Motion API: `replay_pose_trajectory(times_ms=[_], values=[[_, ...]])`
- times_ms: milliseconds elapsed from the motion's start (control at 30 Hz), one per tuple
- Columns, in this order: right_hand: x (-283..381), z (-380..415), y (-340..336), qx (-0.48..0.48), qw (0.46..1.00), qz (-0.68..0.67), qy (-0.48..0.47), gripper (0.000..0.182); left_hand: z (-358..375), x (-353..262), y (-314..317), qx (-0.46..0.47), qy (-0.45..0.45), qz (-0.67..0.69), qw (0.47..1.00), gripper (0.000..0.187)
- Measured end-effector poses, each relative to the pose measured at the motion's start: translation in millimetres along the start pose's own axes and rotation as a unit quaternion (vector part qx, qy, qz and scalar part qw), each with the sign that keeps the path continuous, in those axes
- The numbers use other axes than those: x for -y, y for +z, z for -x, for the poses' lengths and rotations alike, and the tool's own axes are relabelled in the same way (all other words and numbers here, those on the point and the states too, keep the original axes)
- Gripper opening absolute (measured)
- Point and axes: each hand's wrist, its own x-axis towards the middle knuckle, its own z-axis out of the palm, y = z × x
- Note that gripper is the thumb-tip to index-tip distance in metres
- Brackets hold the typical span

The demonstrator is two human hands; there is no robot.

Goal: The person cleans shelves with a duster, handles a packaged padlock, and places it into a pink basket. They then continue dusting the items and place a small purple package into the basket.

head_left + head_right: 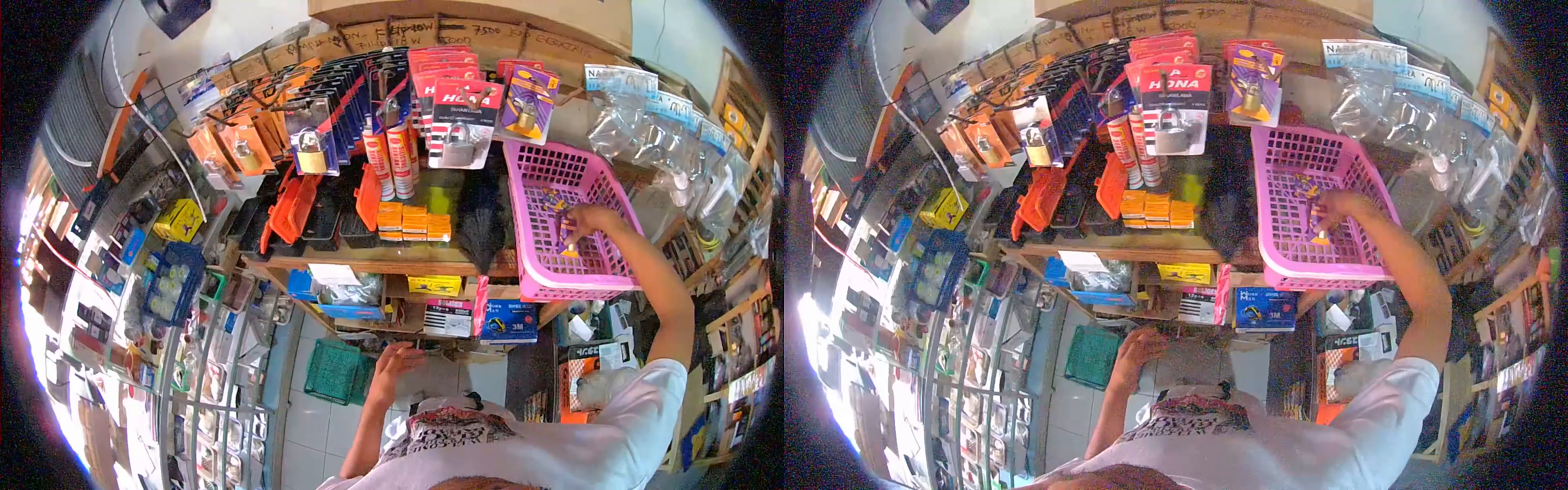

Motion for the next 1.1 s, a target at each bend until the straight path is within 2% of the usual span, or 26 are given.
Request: replay_pose_trajectory(times_ms=[67, 133, 167, 267, 367, 467, 533, 600, 667, 733, 767, 867, 933, 1000, 1033, 1067, 1100], values=[[-7.3, 6.6, -3.6, -0.071, 0.993, 0.036, -0.085, 0.052, 0.2, -1.3, -0.8, 0.000, 0.003, -0.003, 1.000, 0.043], [12.7, 22.8, -24.9, -0.042, 0.997, 0.053, -0.027, 0.044, 0.6, -2.4, -1.6, -0.008, -0.007, -0.002, 1.000, 0.043], [35.3, 43.8, -41.3, -0.041, 0.999, -0.001, 0.001, 0.031, 0.5, -3.8, -1.4, -0.004, -0.008, 0.000, 1.000, 0.043], [71.2, 95.0, -58.9, -0.234, 0.971, 0.026, -0.051, 0.024, -3.7, -4.4, -0.9, 0.014, -0.009, 0.000, 1.000, 0.045], [118.6, 145.3, -79.8, -0.346, 0.934, 0.019, -0.087, 0.023, -10.6, -3.1, 3.3, 0.047, -0.012, -0.002, 0.999, 0.046], [171.9, 197.0, -85.8, -0.347, 0.920, -0.097, -0.154, 0.024, -10.1, -24.8, 29.5, 0.107, -0.016, 0.007, 0.994, 0.049], [199.1, 215.5, -73.9, -0.267, 0.941, -0.109, -0.177, 0.025, -9.9, -31.9, 45.1, 0.155, -0.023, 0.009, 0.988, 0.053], [222.9, 205.2, -35.4, -0.273, 0.881, -0.216, -0.320, 0.021, -11.6, -37.0, 62.9, 0.223, -0.024, 0.009, 0.974, 0.059], [249.6, 197.4, -6.9, -0.189, 0.881, -0.232, -0.367, 0.021, -12.0, -39.0, 81.5, 0.284, -0.020, 0.020, 0.959, 0.064], [270.4, 181.1, 21.7, -0.117, 0.909, -0.162, -0.367, 0.025, -9.4, -40.5, 98.6, 0.334, -0.009, 0.041, 0.942, 0.070], [278.8, 172.2, 33.6, -0.119, 0.911, -0.160, -0.362, 0.026, -3.0, -44.8, 106.3, 0.321, -0.037, 0.017, 0.946, 0.075], [292.3, 152.3, 59.7, -0.150, 0.911, -0.162, -0.347, 0.030, -6.6, -38.5, 108.2, 0.404, -0.113, 0.026, 0.908, 0.080], [292.3, 147.0, 64.1, -0.203, 0.904, -0.168, -0.337, 0.033, -7.8, -29.9, 104.2, 0.397, -0.117, 0.053, 0.909, 0.084], [289.6, 157.5, 51.3, -0.190, 0.928, -0.237, -0.218, 0.036, -10.2, -26.7, 97.6, 0.389, -0.149, 0.083, 0.905, 0.085], [288.8, 161.0, 46.7, -0.180, 0.932, -0.271, -0.158, 0.038, -1.3, -38.6, 105.4, 0.321, -0.150, 0.051, 0.934, 0.087], [281.7, 158.7, 51.8, -0.215, 0.916, -0.308, -0.138, 0.038, -1.0, -39.0, 102.9, 0.301, -0.146, 0.069, 0.940, 0.085], [272.9, 153.6, 62.7, -0.202, 0.915, -0.325, -0.125, 0.036, -0.5, -37.9, 99.9, 0.281, -0.139, 0.087, 0.946, 0.084]])
